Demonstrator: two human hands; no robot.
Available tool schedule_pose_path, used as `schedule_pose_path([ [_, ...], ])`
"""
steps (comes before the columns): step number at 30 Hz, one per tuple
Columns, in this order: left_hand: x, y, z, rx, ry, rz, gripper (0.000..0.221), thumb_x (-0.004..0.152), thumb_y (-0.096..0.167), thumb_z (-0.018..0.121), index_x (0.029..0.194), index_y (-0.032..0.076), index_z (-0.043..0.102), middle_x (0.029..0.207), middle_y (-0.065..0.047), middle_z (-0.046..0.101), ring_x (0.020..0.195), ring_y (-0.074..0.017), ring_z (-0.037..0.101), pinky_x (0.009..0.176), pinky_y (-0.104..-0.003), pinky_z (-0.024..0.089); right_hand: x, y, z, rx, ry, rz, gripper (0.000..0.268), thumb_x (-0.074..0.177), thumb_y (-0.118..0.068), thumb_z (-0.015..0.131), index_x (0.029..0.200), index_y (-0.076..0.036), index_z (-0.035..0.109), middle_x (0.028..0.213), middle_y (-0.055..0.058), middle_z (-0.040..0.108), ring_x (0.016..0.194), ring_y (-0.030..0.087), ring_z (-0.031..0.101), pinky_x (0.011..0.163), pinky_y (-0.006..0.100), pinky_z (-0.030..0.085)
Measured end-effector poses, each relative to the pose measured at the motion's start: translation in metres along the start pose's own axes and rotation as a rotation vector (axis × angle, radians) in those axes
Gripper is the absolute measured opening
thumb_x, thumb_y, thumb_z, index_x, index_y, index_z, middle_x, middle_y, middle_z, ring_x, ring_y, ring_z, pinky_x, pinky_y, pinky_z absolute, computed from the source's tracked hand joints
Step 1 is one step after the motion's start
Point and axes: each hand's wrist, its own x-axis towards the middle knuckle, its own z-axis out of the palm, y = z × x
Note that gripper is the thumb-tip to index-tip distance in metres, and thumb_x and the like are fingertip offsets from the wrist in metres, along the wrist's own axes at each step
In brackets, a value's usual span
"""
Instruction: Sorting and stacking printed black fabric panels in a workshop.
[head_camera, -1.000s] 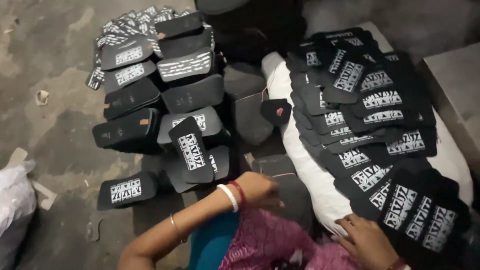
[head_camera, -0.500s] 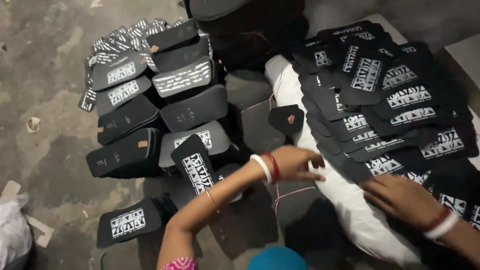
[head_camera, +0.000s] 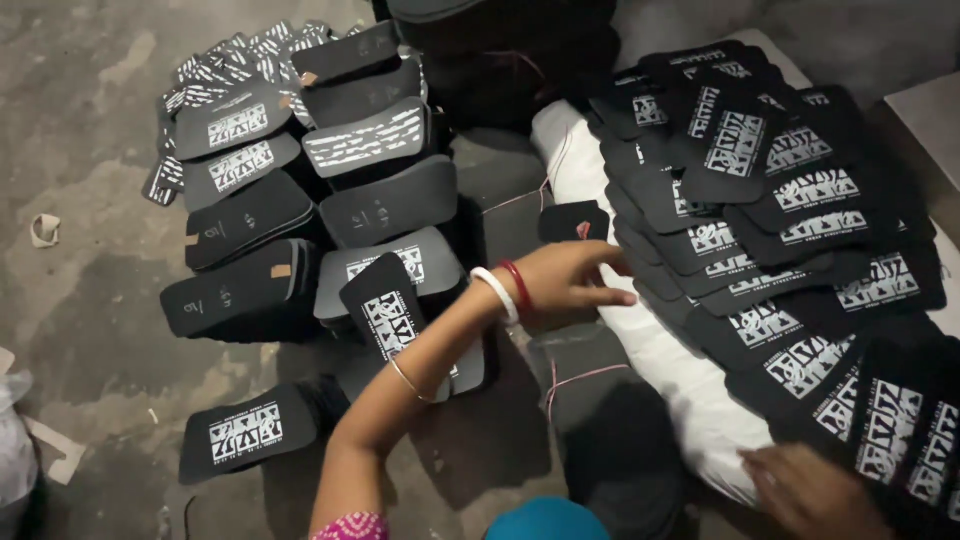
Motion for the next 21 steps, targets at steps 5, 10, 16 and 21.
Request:
schedule_pose_path([
  [5, 0.000, -0.026, -0.013, -0.004, 0.045, 0.079, 0.055, 0.093, 0.050, 0.069, 0.122, 0.004, 0.068, 0.113, -0.013, 0.074, 0.102, -0.0245, 0.073, 0.088, -0.035, 0.057, -0.047, -0.050, 0.081, 0.310, 0.205, 0.403, 0.029, 0.078, -0.014, 0.080, 0.106, -0.012, 0.071, 0.083, 0.004, 0.074, 0.072, 0.016, 0.069, 0.062, 0.027, 0.054],
  [10, 0.023, -0.018, 0.001, 0.030, 0.044, 0.061, 0.054, 0.093, 0.052, 0.069, 0.119, 0.005, 0.071, 0.112, -0.013, 0.075, 0.104, -0.0238, 0.072, 0.089, -0.035, 0.058, -0.086, -0.042, 0.114, 1.144, 0.179, 1.266, 0.027, 0.091, -0.009, 0.071, 0.118, -0.003, 0.073, 0.076, 0.011, 0.069, 0.060, 0.014, 0.057, 0.052, 0.028, 0.043],
  [16, 0.113, -0.015, 0.076, 0.149, -0.177, 0.177, 0.062, 0.091, 0.059, 0.070, 0.121, 0.005, 0.070, 0.119, -0.014, 0.074, 0.110, -0.0287, 0.071, 0.094, -0.039, 0.056, -0.048, -0.057, 0.018, 0.943, 0.481, 1.066, 0.025, 0.094, -0.014, 0.070, 0.117, -0.005, 0.071, 0.083, 0.004, 0.071, 0.070, 0.009, 0.060, 0.060, 0.024, 0.044],
  [21, 0.173, 0.014, 0.155, 0.458, -0.203, 0.082, 0.062, 0.080, 0.052, 0.078, 0.125, 0.011, 0.066, 0.121, -0.021, 0.065, 0.107, -0.0429, 0.064, 0.091, -0.052, 0.048, -0.109, -0.001, -0.001, 0.222, 0.929, 0.974, 0.015, 0.117, -0.012, 0.071, 0.123, -0.002, 0.063, 0.109, 0.005, 0.065, 0.095, 0.012, 0.059, 0.086, 0.028, 0.050],
])
